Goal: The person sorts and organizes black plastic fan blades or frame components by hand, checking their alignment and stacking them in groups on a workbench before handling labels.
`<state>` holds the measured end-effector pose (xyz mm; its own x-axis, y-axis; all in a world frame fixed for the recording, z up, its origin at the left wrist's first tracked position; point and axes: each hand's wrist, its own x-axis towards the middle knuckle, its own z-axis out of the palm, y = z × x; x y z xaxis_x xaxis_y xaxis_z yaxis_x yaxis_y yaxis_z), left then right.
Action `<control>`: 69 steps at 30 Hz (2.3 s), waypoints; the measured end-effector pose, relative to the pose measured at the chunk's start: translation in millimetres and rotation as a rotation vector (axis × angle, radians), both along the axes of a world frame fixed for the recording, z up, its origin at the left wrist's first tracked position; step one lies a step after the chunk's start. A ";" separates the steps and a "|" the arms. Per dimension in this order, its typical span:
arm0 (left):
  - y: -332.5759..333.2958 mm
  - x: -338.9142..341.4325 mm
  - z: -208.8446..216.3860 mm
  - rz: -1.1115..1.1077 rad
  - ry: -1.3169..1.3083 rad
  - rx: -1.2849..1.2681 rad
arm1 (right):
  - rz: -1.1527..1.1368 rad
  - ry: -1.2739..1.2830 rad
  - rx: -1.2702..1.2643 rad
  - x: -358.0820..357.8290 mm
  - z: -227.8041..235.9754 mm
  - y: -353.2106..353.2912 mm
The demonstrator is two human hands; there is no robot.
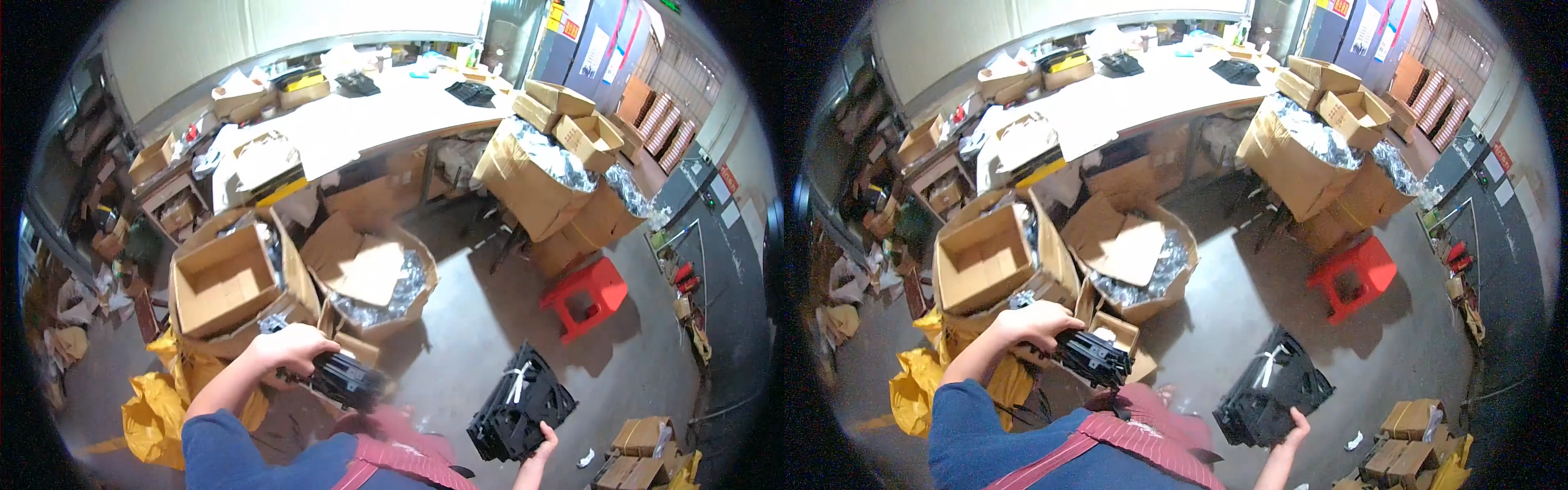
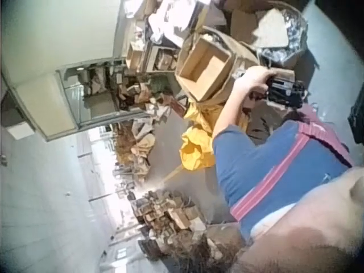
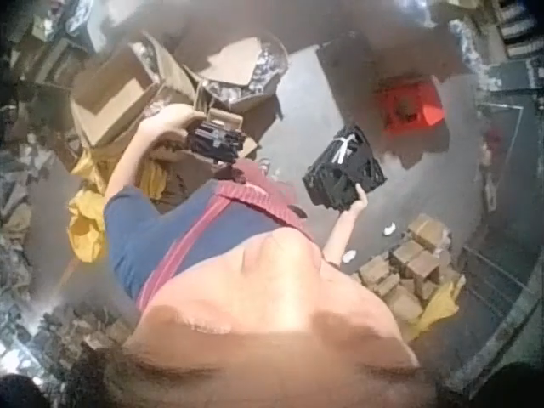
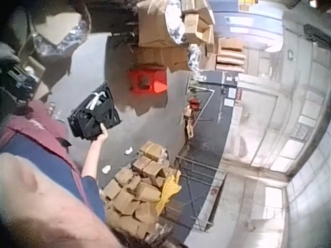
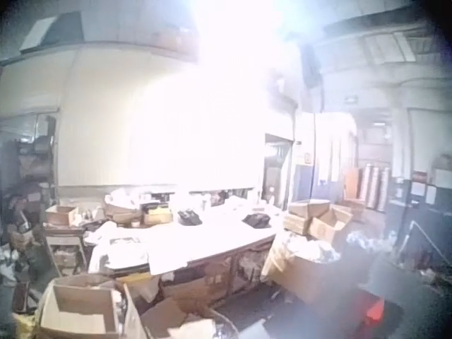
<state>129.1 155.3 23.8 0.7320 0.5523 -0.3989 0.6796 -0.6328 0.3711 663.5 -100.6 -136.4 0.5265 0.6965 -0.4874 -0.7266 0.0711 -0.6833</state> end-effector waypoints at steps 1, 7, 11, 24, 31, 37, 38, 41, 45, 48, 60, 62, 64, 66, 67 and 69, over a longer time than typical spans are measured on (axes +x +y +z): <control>20.0 26.1 -4.0 -0.065 0.041 0.016 | -0.047 -0.036 -0.057 18.8 14.4 -0.6; 194.7 169.3 0.1 -0.212 0.160 0.213 | -0.037 -0.017 -0.173 110.0 59.2 131.5; 289.8 237.5 -1.6 -0.249 0.080 0.277 | 0.017 0.061 -0.087 215.0 -0.1 258.7; 512.8 272.7 119.9 -0.111 0.285 0.613 | 0.782 0.130 0.051 188.2 51.9 840.3; 713.7 225.5 122.9 -0.060 0.328 0.708 | 0.957 0.146 0.145 76.9 77.2 1076.1; 897.1 198.6 84.7 -0.052 0.252 0.859 | 0.903 0.003 0.335 18.1 67.4 1265.3; 929.9 193.6 67.7 -0.043 0.253 0.862 | 0.888 -0.016 0.341 10.3 61.6 1295.5; 1016.8 179.2 1.0 -0.033 0.331 0.891 | 0.918 -0.085 0.281 -0.8 40.0 1379.7; 1120.6 160.8 -74.5 -0.132 0.323 0.866 | 0.958 -0.072 0.274 -12.4 6.6 1465.0; 1177.4 157.2 -119.4 -0.157 0.524 0.792 | 0.969 -0.141 0.296 -32.6 -1.6 1503.9; 1298.0 148.0 -126.7 -0.177 0.917 0.244 | 1.028 -0.029 0.019 -41.2 -27.9 1549.3; 1291.0 146.6 -134.1 -0.245 0.955 0.162 | 1.070 0.005 0.038 -44.5 -29.5 1553.1; 1272.6 137.9 -107.1 -0.308 0.966 0.231 | 1.079 -0.001 0.050 -47.0 -26.1 1553.0; 1245.0 114.8 -85.3 -0.397 0.981 0.415 | 1.077 0.035 0.052 -49.7 -27.9 1551.4; 1229.6 100.2 -74.2 -0.259 0.969 0.465 | 1.085 0.070 0.064 -54.2 -25.8 1551.5; 1204.8 67.5 -31.7 -0.163 0.819 0.460 | 1.069 0.064 0.018 -38.0 -53.3 1557.4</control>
